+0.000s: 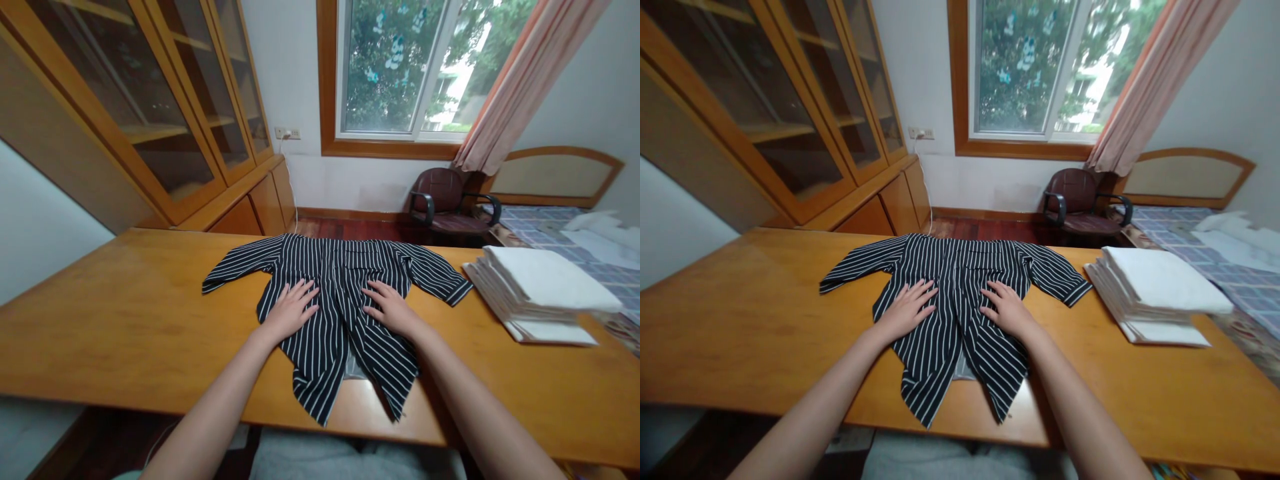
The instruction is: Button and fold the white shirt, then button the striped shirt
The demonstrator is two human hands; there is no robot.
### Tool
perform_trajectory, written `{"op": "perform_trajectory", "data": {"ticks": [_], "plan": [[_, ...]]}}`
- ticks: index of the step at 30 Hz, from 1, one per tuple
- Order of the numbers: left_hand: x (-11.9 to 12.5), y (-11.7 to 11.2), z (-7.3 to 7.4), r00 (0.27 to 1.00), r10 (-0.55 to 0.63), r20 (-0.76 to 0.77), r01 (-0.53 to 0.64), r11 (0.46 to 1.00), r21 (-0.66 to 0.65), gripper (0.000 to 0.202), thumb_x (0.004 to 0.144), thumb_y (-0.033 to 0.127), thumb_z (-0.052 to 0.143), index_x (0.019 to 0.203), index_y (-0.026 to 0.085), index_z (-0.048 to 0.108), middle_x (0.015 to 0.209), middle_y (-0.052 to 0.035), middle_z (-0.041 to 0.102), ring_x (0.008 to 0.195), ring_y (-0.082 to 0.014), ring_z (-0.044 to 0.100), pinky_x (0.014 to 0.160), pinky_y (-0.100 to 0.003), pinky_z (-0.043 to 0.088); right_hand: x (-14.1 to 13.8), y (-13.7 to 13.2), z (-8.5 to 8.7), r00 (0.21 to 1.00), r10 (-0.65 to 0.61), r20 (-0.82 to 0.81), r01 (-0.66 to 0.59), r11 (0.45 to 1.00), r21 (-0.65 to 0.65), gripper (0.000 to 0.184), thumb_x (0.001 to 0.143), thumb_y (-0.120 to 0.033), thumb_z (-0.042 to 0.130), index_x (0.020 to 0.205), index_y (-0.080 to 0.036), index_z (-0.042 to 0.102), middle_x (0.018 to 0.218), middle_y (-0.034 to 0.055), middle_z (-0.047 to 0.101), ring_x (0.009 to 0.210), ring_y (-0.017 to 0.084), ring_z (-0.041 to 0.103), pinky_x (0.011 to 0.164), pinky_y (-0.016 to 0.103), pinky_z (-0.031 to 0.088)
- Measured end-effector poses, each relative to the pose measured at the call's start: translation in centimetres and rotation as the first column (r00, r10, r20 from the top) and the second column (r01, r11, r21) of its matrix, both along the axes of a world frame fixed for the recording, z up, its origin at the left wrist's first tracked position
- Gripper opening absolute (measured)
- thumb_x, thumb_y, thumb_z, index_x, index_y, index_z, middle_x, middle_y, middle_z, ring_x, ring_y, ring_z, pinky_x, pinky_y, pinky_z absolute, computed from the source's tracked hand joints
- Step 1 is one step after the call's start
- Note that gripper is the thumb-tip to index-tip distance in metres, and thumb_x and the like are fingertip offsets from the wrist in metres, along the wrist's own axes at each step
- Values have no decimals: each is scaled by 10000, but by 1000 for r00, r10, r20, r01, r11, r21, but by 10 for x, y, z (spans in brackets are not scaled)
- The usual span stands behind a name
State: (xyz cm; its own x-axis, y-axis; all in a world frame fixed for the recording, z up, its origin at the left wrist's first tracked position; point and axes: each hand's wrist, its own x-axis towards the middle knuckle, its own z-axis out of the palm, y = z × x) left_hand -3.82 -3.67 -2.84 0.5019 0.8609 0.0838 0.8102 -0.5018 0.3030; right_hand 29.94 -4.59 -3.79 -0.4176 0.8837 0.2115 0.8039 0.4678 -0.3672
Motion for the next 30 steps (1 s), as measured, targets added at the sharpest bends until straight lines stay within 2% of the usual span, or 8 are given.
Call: {"op": "perform_trajectory", "data": {"ticks": [7, 12, 15, 19, 22, 25, 27, 30], "plan": [[3, 15, -3, 1000, 28, -6, -27, 999, 40, 541, 1005, 528, 374, 1493, 301, 421, 1604, -42, 331, 1509, -280, 214, 1216, -593, 93, 6, 14, -4, 995, -40, -95, 44, 998, 42, 448, 940, -410, 574, 1356, -243, 590, 1467, 114, 500, 1360, 300, 446, 1146, 521, 347], [4, 12, -3, 999, 42, 14, -43, 998, 48, 533, 1003, 515, 388, 1488, 296, 428, 1600, -46, 342, 1506, -279, 221, 1218, -589, 93, 2, -14, 15, 966, -32, -256, 55, 995, 84, 275, 946, -367, 572, 1172, -234, 653, 1307, 105, 567, 1268, 279, 489, 1097, 500, 388], [4, 12, -2, 997, 48, 59, -50, 998, 34, 511, 990, 498, 427, 1454, 288, 470, 1578, -50, 385, 1492, -280, 258, 1220, -579, 107, 3, -42, 34, 957, 33, -288, -25, 999, 33, 189, 937, -382, 591, 1023, -235, 673, 1139, 101, 604, 1139, 269, 543, 1014, 481, 443], [-1, 13, 4, 962, 111, 248, -113, 994, -8, 454, 967, 430, 462, 1368, 231, 540, 1464, -83, 515, 1394, -259, 420, 1201, -515, 245, 9, -75, 53, 950, 205, -238, -243, 959, -144, 407, 827, -470, 732, 1165, -255, 656, 1251, 108, 581, 1171, 276, 535, 1016, 464, 447], [-8, 12, 11, 877, 190, 441, -186, 981, -53, 334, 942, 364, 465, 1187, 209, 630, 1295, -87, 599, 1236, -234, 548, 1116, -444, 395, 10, -89, 57, 946, 272, -177, -307, 928, -210, 610, 717, -516, 815, 1249, -275, 640, 1353, 107, 549, 1262, 317, 477, 1059, 502, 407], [-15, 4, 18, 833, 211, 511, -213, 976, -55, 229, 920, 347, 477, 951, 212, 659, 1113, -69, 624, 1113, -228, 588, 1057, -428, 441, 7, -93, 52, 956, 261, -137, -283, 940, -188, 391, 811, -449, 748, 1157, -277, 688, 1272, 95, 612, 1223, 312, 497, 1032, 512, 411], [-19, -6, 23, 860, 176, 478, -161, 984, -73, 241, 933, 373, 474, 891, 217, 653, 1041, -60, 623, 1053, -225, 592, 1017, -418, 462, 4, -92, 46, 960, 242, -138, -262, 952, -156, 199, 900, -357, 644, 1064, -262, 707, 1171, 94, 652, 1128, 286, 543, 973, 483, 443], [-24, -28, 31, 928, 52, 368, -7, 993, -122, 279, 953, 442, 492, 942, 230, 672, 1051, -60, 639, 1060, -235, 578, 995, -421, 468, 1, -87, 39, 959, 201, -201, -231, 964, -135, 142, 928, -258, 554, 979, -234, 684, 1036, 93, 671, 1010, 258, 574, 894, 430, 468]]}}
